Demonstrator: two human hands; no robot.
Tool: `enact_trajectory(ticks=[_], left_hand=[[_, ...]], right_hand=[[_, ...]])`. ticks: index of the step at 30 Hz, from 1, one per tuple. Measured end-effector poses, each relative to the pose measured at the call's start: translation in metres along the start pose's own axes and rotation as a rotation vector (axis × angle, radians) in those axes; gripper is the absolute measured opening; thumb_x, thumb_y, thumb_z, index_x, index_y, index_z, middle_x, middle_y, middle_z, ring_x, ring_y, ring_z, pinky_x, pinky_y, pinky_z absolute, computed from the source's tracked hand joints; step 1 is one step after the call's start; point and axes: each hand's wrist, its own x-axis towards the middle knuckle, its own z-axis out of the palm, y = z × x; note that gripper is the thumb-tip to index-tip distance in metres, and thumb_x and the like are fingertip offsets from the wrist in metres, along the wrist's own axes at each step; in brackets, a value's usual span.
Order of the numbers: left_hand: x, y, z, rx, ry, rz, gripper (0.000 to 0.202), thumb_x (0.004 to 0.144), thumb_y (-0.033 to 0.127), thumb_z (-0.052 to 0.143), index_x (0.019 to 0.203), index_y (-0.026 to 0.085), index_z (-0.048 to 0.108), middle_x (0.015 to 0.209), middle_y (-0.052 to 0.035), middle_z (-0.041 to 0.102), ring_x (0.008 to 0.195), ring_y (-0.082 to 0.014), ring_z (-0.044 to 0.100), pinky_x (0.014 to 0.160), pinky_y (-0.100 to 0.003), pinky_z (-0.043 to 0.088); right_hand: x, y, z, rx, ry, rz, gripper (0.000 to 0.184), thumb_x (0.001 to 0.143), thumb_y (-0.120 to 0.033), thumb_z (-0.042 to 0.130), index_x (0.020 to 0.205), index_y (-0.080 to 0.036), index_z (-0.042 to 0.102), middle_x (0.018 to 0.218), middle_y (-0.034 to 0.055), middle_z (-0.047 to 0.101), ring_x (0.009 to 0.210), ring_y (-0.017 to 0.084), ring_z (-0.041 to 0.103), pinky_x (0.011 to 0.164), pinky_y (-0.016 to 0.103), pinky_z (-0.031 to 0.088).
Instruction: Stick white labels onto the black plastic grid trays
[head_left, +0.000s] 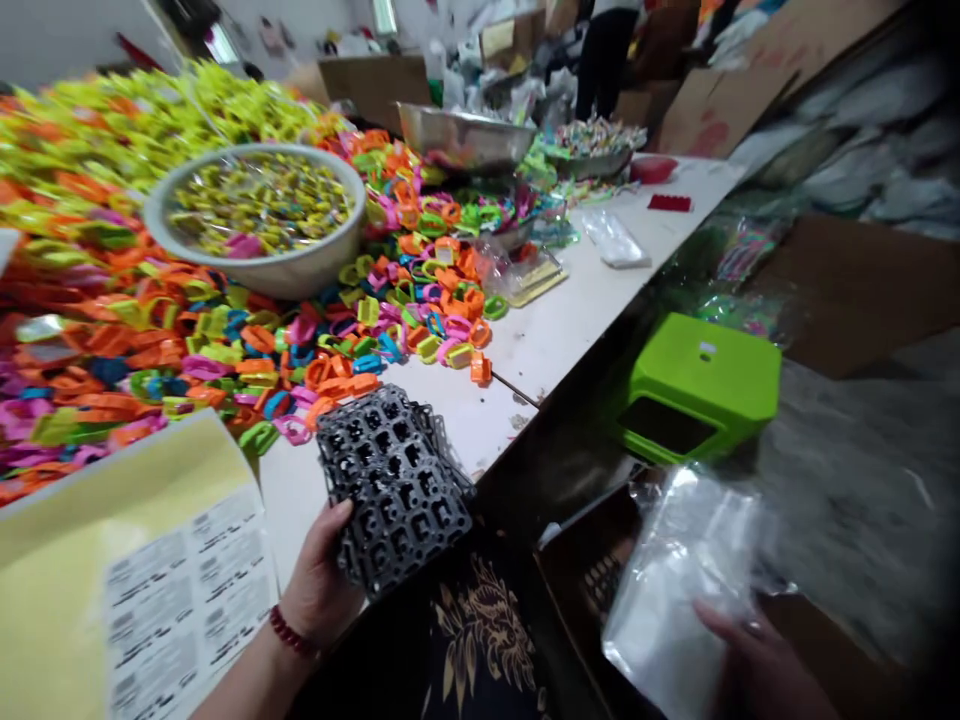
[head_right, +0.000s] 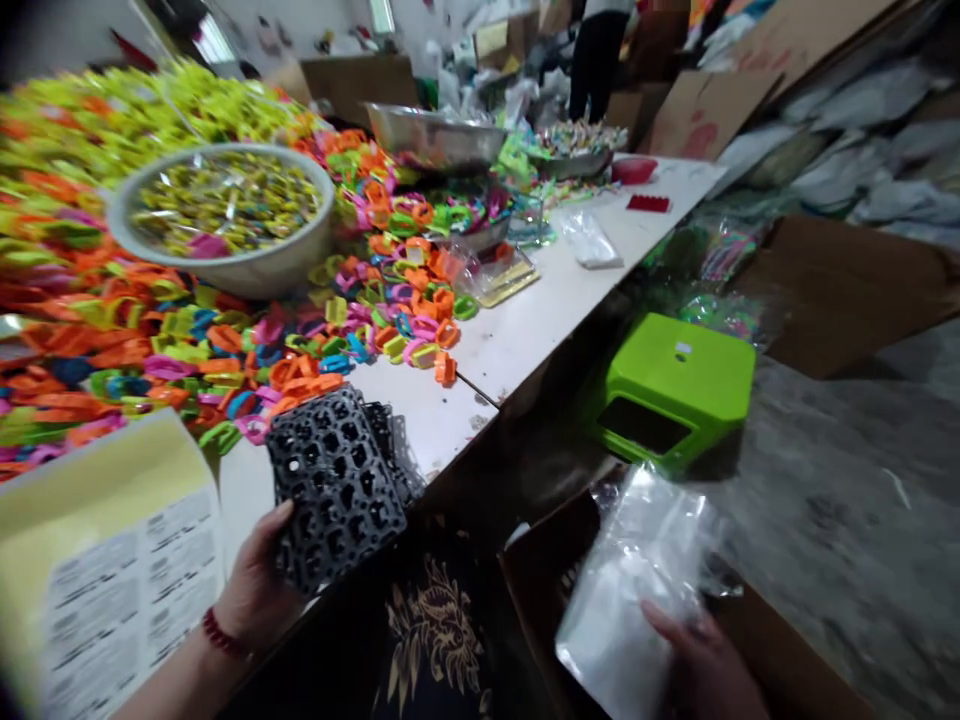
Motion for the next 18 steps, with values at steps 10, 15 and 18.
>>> enact_trajectory(ticks=[10, 15, 18], left_hand=[[-0.008, 0.001, -0.004, -0.024, -0.190, 0.123, 0.050, 0.077, 0.029, 0.071, 0.125, 0.023, 0.059, 0.114, -0.0088, 0.071, 0.104, -0.0301, 0.068, 0.092, -0.044, 0.054], [-0.009, 0.003, -0.007, -0.053, -0.250, 0.174, 0.047, 0.077, 0.032, 0.071, 0.121, 0.023, 0.060, 0.118, -0.0114, 0.068, 0.109, -0.0315, 0.065, 0.093, -0.045, 0.052], [-0.006, 0.004, -0.008, -0.080, -0.290, 0.189, 0.048, 0.074, 0.032, 0.073, 0.119, 0.022, 0.061, 0.118, -0.0130, 0.067, 0.110, -0.0323, 0.064, 0.094, -0.045, 0.051]], right_hand=[[-0.005, -0.257, 0.157, -0.045, -0.580, -0.518, 0.060, 0.062, -0.037, 0.085, 0.116, -0.022, 0.064, 0.094, 0.0061, 0.074, 0.070, 0.020, 0.069, 0.061, 0.028, 0.056], [0.047, -0.290, 0.215, -0.249, -0.483, -0.519, 0.042, 0.052, -0.031, 0.086, 0.088, -0.016, 0.072, 0.080, 0.0092, 0.073, 0.066, 0.024, 0.066, 0.057, 0.031, 0.052], [0.068, -0.285, 0.242, -0.276, -0.508, -0.457, 0.028, 0.049, -0.027, 0.084, 0.072, -0.019, 0.071, 0.078, 0.0107, 0.073, 0.072, 0.029, 0.068, 0.062, 0.035, 0.053]])
